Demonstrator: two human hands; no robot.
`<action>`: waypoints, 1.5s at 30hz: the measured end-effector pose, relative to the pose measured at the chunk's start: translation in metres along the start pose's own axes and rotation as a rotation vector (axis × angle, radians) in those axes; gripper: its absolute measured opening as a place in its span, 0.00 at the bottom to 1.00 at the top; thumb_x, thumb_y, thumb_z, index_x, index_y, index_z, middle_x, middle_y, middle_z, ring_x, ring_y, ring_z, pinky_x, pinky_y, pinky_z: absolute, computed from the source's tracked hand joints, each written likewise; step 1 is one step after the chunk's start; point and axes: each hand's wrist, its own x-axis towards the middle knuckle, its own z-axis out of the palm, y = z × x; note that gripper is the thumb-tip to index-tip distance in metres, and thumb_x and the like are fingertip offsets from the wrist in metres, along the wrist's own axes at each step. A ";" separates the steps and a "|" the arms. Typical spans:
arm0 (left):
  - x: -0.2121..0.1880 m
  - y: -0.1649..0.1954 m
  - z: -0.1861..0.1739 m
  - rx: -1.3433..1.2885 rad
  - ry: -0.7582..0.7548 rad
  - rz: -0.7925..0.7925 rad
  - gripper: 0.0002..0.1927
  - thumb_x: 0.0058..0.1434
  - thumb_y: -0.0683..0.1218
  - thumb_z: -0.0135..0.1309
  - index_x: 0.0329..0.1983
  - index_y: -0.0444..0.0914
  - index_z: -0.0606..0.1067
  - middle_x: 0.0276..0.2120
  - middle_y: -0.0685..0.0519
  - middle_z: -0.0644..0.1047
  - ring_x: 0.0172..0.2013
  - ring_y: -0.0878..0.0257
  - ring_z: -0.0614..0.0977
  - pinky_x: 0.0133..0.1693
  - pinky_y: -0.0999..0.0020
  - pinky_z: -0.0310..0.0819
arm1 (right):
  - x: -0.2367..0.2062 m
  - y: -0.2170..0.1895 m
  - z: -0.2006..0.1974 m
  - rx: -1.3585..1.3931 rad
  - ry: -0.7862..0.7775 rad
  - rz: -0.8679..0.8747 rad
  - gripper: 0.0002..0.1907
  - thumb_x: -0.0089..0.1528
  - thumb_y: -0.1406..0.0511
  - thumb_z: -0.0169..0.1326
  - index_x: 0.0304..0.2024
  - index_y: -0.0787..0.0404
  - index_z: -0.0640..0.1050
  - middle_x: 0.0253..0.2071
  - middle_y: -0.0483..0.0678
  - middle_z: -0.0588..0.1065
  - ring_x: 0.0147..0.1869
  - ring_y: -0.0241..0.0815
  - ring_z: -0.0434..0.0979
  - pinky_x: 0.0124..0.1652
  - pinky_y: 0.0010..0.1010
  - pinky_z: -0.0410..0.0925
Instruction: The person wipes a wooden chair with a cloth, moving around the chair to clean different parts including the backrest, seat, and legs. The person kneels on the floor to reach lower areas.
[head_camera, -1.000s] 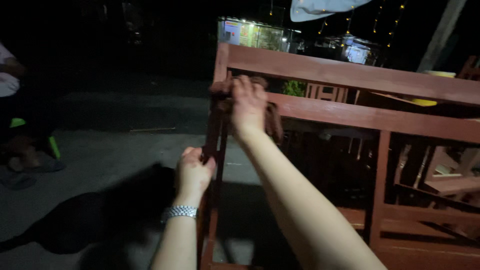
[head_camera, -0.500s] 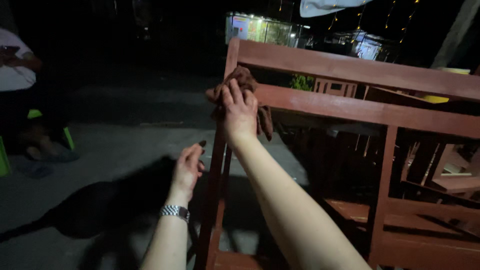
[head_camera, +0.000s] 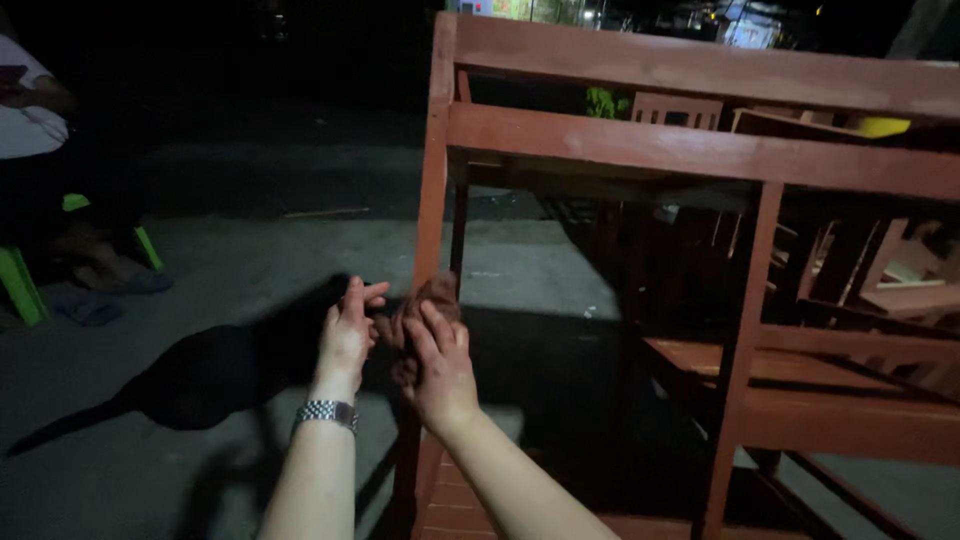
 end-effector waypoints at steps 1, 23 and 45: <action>-0.001 -0.002 0.000 0.022 -0.001 0.009 0.33 0.72 0.65 0.36 0.54 0.40 0.82 0.44 0.52 0.81 0.30 0.68 0.74 0.32 0.72 0.68 | -0.010 0.005 -0.001 0.044 0.020 0.007 0.33 0.50 0.69 0.63 0.59 0.60 0.73 0.67 0.58 0.66 0.64 0.63 0.68 0.59 0.47 0.68; -0.033 0.035 0.024 1.022 -0.163 0.039 0.29 0.51 0.50 0.66 0.57 0.38 0.77 0.60 0.48 0.77 0.61 0.53 0.76 0.61 0.62 0.71 | 0.212 0.019 -0.047 0.045 0.058 0.352 0.38 0.54 0.58 0.62 0.66 0.59 0.67 0.64 0.58 0.68 0.64 0.61 0.72 0.57 0.46 0.69; -0.034 0.009 0.031 0.753 -0.013 0.087 0.28 0.59 0.58 0.62 0.54 0.34 0.78 0.56 0.42 0.77 0.56 0.48 0.78 0.56 0.58 0.72 | 0.191 0.043 -0.058 0.756 0.144 0.298 0.13 0.63 0.67 0.45 0.33 0.71 0.77 0.30 0.56 0.77 0.34 0.47 0.78 0.37 0.35 0.70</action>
